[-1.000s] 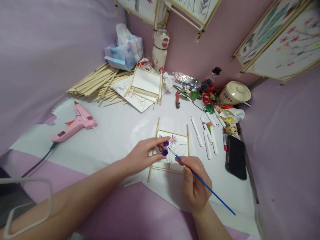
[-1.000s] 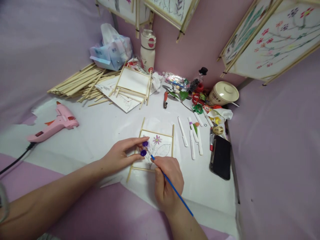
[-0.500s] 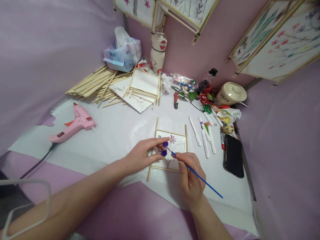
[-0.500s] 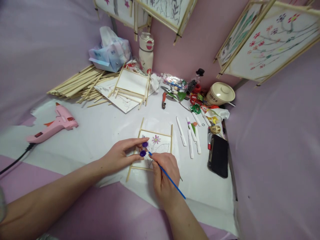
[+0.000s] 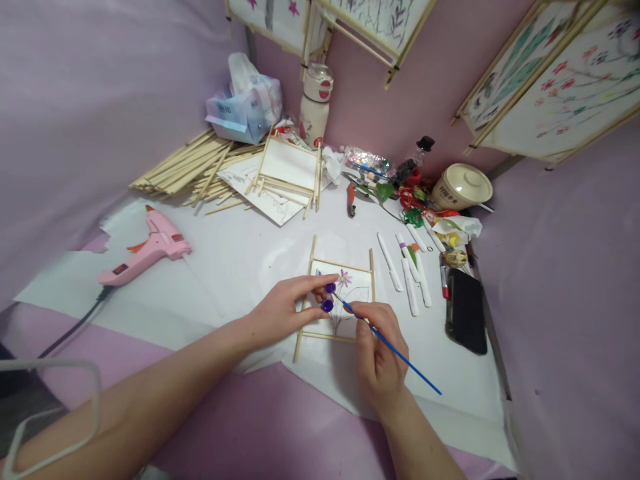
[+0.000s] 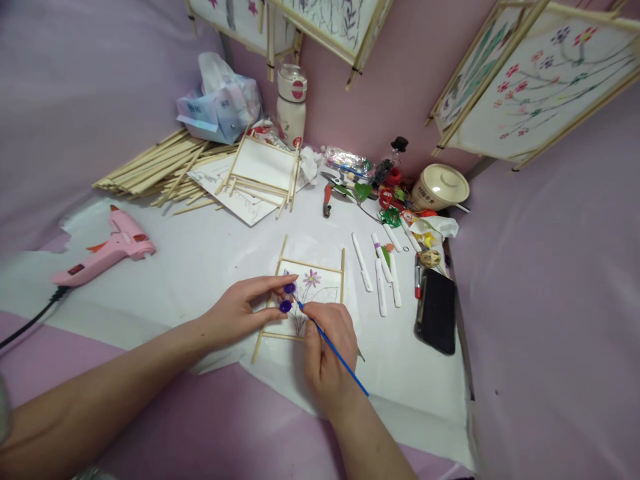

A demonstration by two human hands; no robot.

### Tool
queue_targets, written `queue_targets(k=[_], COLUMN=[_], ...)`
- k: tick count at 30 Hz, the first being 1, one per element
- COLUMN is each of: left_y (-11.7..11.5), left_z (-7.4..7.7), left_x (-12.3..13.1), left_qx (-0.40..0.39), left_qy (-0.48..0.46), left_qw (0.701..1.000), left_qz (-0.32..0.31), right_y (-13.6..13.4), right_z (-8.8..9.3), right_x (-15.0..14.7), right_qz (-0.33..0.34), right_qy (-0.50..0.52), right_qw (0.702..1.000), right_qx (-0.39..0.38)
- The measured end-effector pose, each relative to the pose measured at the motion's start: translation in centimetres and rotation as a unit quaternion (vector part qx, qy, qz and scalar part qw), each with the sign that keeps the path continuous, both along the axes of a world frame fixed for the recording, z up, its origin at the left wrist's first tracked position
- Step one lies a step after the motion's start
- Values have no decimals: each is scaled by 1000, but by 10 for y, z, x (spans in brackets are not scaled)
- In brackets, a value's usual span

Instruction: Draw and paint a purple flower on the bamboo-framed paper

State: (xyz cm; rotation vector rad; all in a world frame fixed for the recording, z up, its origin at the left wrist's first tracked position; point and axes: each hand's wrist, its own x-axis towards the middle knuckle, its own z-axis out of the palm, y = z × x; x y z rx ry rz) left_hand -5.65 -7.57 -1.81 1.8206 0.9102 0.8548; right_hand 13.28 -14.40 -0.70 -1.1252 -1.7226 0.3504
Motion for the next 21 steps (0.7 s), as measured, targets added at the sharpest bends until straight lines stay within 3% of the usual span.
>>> queue_targets(k=[21], left_y=[0], left_z=[0], left_x=[0], left_qx=[0], left_qy=[3], left_qw=[1000], left_qz=[3], right_y=[1], right_z=[0], right_x=[1], right_qz=[-13], right_qy=[-2], right_qw=[1000], right_qx=[6])
